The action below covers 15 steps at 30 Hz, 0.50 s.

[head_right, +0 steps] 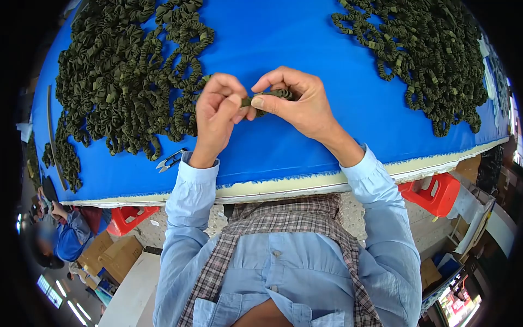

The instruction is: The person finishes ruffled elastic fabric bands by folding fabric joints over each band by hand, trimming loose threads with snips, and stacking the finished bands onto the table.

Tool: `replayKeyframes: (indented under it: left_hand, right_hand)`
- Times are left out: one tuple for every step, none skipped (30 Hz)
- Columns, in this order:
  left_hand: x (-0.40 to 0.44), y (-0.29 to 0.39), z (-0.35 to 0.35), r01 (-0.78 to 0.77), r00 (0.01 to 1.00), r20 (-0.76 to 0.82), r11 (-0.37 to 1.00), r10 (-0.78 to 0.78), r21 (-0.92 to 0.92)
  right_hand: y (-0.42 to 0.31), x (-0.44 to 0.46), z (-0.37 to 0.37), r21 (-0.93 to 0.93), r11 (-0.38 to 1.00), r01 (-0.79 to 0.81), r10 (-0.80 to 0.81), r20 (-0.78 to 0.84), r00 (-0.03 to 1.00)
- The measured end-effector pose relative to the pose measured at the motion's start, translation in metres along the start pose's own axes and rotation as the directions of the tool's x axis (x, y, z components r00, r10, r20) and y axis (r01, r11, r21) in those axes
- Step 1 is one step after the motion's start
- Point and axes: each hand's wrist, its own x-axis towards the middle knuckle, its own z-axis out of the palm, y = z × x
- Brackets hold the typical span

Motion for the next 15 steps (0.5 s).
replayKeyframes:
  left_hand:
    - [0.0002, -0.0007, 0.0018, -0.005, 1.0, 0.01, 0.997, 0.005, 0.074]
    - [-0.0002, -0.0008, 0.0027, -0.01, 1.0, 0.019, 0.989, 0.008, 0.147]
    - [-0.0004, -0.0002, 0.003, -0.01, 1.0, 0.018, 0.989, 0.007, 0.148]
    - [-0.0003, 0.0009, 0.0036, 0.008, 1.0, 0.0, 0.987, -0.008, 0.162]
    - [-0.0005, 0.002, 0.0044, 0.026, 1.0, -0.019, 0.984, -0.024, 0.174]
    - [-0.0016, 0.0029, 0.0051, 0.047, 0.998, -0.038, 0.982, -0.041, 0.185]
    - [-0.0015, 0.0036, 0.0052, 0.066, 0.997, -0.057, 0.978, -0.056, 0.197]
    - [-0.001, 0.0032, 0.0045, 0.064, 0.997, -0.056, 0.978, -0.054, 0.198]
    - [-0.0014, 0.002, 0.0034, 0.081, 0.995, -0.073, 0.985, -0.07, 0.15]
    - [-0.0022, 0.0005, 0.0021, 0.097, 0.992, -0.09, 0.99, -0.088, 0.101]
    - [-0.0026, -0.0008, 0.0009, 0.111, 0.989, -0.106, 0.992, -0.105, 0.051]
    - [-0.0023, -0.0013, -0.0001, 0.124, 0.985, -0.121, 0.992, -0.123, 0.001]
    - [-0.0028, -0.0013, -0.0005, 0.125, 0.985, -0.122, 0.992, -0.124, 0.0]
    - [-0.0041, -0.0013, -0.0006, 0.15, 0.982, -0.114, 0.988, -0.154, -0.043]
    - [-0.0043, -0.001, -0.0009, 0.172, 0.978, -0.104, 0.981, -0.181, -0.085]
  right_hand:
    - [-0.0008, 0.0009, 0.0003, 0.004, 1.0, 0.008, -0.008, -0.01, 1.0]
    - [-0.0015, 0.0013, 0.0009, 0.008, 1.0, 0.015, -0.014, -0.021, 1.0]
    - [-0.0025, 0.0016, 0.0016, 0.01, 1.0, 0.014, -0.014, -0.02, 1.0]
    - [-0.004, 0.0017, 0.0022, 0.037, 0.999, 0.012, -0.011, -0.023, 1.0]
    - [-0.0056, 0.0013, 0.0027, 0.064, 0.998, 0.008, -0.006, -0.026, 1.0]
    - [-0.0069, 0.0001, 0.0034, 0.092, 0.996, 0.002, 0.001, -0.03, 1.0]
    - [-0.0075, 0.0002, 0.0037, 0.119, 0.993, -0.001, 0.005, -0.033, 0.999]
    - [-0.0065, 0.001, 0.0034, 0.119, 0.993, 0.001, 0.003, -0.033, 0.999]
    - [-0.0041, 0.0009, 0.0032, 0.085, 0.996, 0.022, -0.02, -0.022, 1.0]
    - [-0.0012, 0.0005, 0.003, 0.051, 0.998, 0.043, -0.042, -0.011, 0.999]
    - [0.0013, 0.0006, 0.0029, 0.017, 0.998, 0.064, -0.065, 0.002, 0.998]
    - [0.0024, 0.0012, 0.003, -0.018, 0.996, 0.087, -0.087, 0.017, 0.996]
    - [0.0023, 0.0005, 0.0038, -0.018, 0.996, 0.086, -0.086, 0.017, 0.996]
    - [0.0017, -0.0012, 0.0049, -0.038, 0.996, 0.076, -0.076, 0.008, 0.997]
    - [0.0008, -0.0019, 0.0059, -0.06, 0.996, 0.069, -0.069, 0.001, 0.998]
